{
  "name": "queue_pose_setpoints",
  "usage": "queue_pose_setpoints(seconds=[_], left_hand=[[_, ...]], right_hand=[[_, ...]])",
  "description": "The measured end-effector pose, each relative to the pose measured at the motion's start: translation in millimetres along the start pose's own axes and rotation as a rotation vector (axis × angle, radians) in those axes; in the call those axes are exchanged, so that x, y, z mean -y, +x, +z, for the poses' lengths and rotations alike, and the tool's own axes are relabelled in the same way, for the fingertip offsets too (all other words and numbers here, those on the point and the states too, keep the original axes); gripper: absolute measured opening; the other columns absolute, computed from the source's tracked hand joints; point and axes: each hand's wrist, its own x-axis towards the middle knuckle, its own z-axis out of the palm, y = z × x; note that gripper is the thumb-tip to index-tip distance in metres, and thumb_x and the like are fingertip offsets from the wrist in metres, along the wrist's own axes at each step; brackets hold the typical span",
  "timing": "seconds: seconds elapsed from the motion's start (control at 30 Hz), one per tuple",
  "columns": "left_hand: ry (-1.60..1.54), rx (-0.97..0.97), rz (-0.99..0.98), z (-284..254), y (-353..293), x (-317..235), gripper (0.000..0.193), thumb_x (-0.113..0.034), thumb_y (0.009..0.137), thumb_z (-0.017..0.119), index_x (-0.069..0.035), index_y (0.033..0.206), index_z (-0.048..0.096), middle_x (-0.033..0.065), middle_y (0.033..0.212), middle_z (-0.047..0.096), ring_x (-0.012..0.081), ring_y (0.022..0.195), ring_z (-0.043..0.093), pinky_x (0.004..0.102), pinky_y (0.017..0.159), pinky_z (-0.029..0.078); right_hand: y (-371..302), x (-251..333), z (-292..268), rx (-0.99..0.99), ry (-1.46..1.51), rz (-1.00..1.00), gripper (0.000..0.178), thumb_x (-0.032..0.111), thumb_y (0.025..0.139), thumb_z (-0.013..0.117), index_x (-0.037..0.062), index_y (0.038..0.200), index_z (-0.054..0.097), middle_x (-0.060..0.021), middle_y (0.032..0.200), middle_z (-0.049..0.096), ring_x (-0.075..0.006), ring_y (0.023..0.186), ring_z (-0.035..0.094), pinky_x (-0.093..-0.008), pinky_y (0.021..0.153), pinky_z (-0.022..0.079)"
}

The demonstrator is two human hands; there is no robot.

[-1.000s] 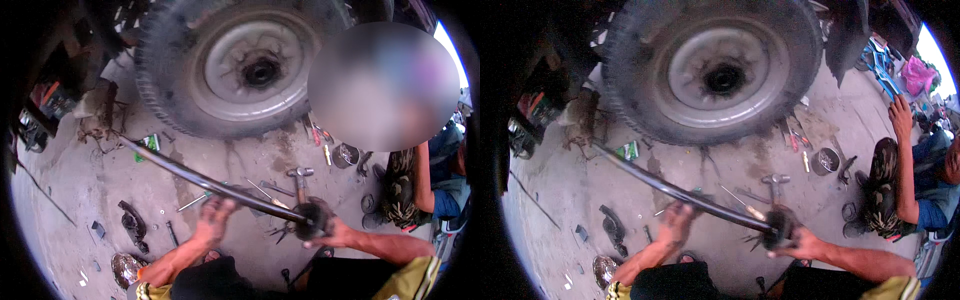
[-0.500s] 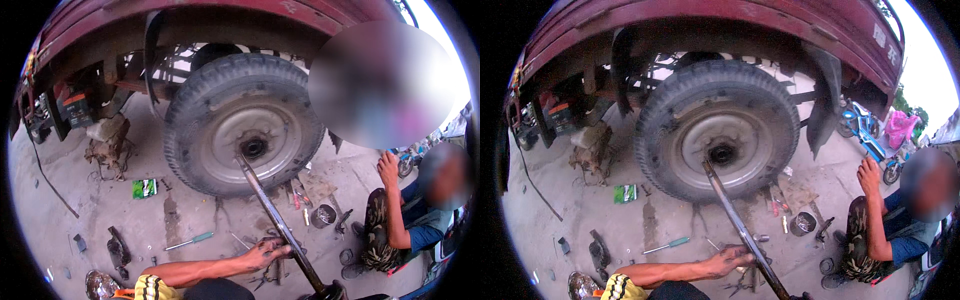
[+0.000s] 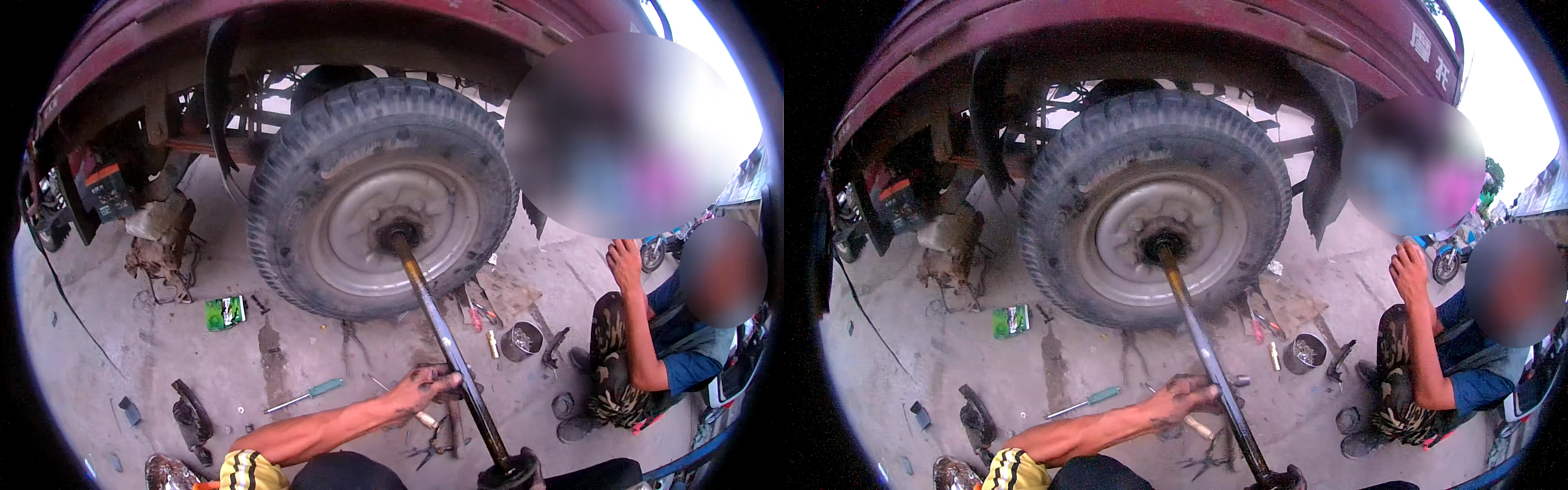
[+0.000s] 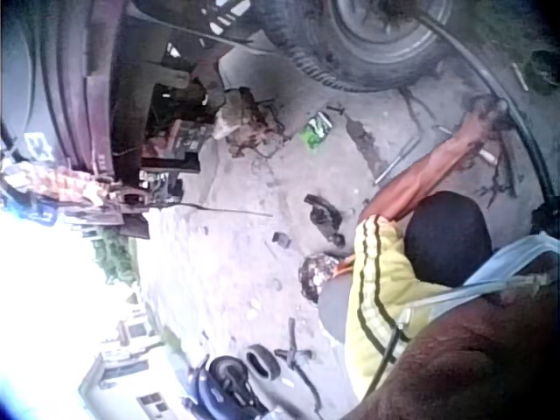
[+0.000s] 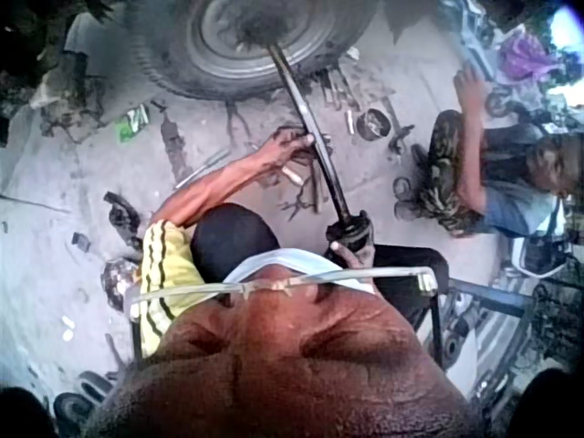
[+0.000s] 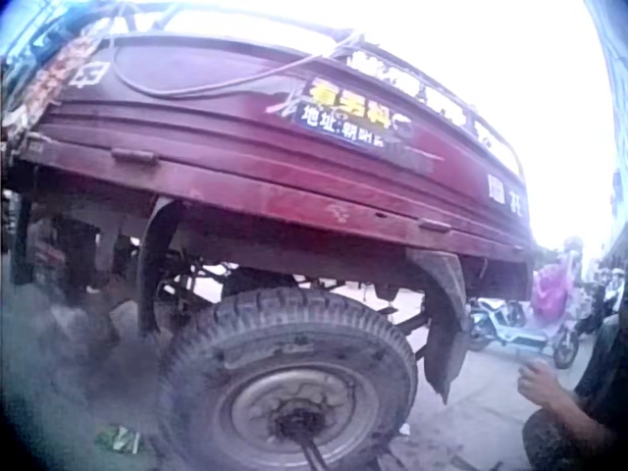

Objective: The person works on a vehicle wheel by using a hammer to tap around the rim and center, then uses a metal rod to pry or position the axle before fitting a hub component and tightening bolts by hand.

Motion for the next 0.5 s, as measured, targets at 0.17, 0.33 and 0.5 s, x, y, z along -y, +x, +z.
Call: queue_pose_setpoints(seconds=[0.17, 0.33, 0.5], left_hand=[[-0.22, 0.045, 0.014, -12, 3, -21, 0.046, -0.031, 0.097, 0.054, 0.008, 0.122, 0.053, 0.0189, 0.122, 0.06, 0.0282, 0.115, 0.057, 0.0419, 0.106, 0.041], [-0.312, 0.004, 0.072, -37, 7, -49, 0.043, -0.032, 0.098, 0.052, 0.006, 0.119, 0.055, 0.0204, 0.124, 0.059, 0.0297, 0.117, 0.057, 0.0442, 0.107, 0.039], [0.689, -0.418, 0.164, -65, -16, -75, 0.065, -0.05, 0.1, 0.036, 0.007, 0.125, 0.054, 0.0265, 0.119, 0.06, 0.036, 0.107, 0.06, 0.0436, 0.098, 0.043]], right_hand=[[-2, 7, 14, -0.006, -0.121, -0.121, 0.09, -0.002, 0.069, 0.077, 0.0021, 0.143, 0.025, -0.0113, 0.106, 0.056, -0.0192, 0.091, 0.059, -0.0324, 0.084, 0.051], [17, 52, 66, -0.031, -0.125, -0.084, 0.093, -0.003, 0.068, 0.079, 0.0052, 0.144, 0.025, -0.0093, 0.112, 0.054, -0.0183, 0.101, 0.057, -0.0323, 0.086, 0.051], [53, 57, 97, 0.006, -0.275, -0.086, 0.097, -0.002, 0.07, 0.079, 0.0057, 0.146, 0.018, -0.0088, 0.107, 0.058, -0.0192, 0.094, 0.06, -0.0332, 0.083, 0.053]])
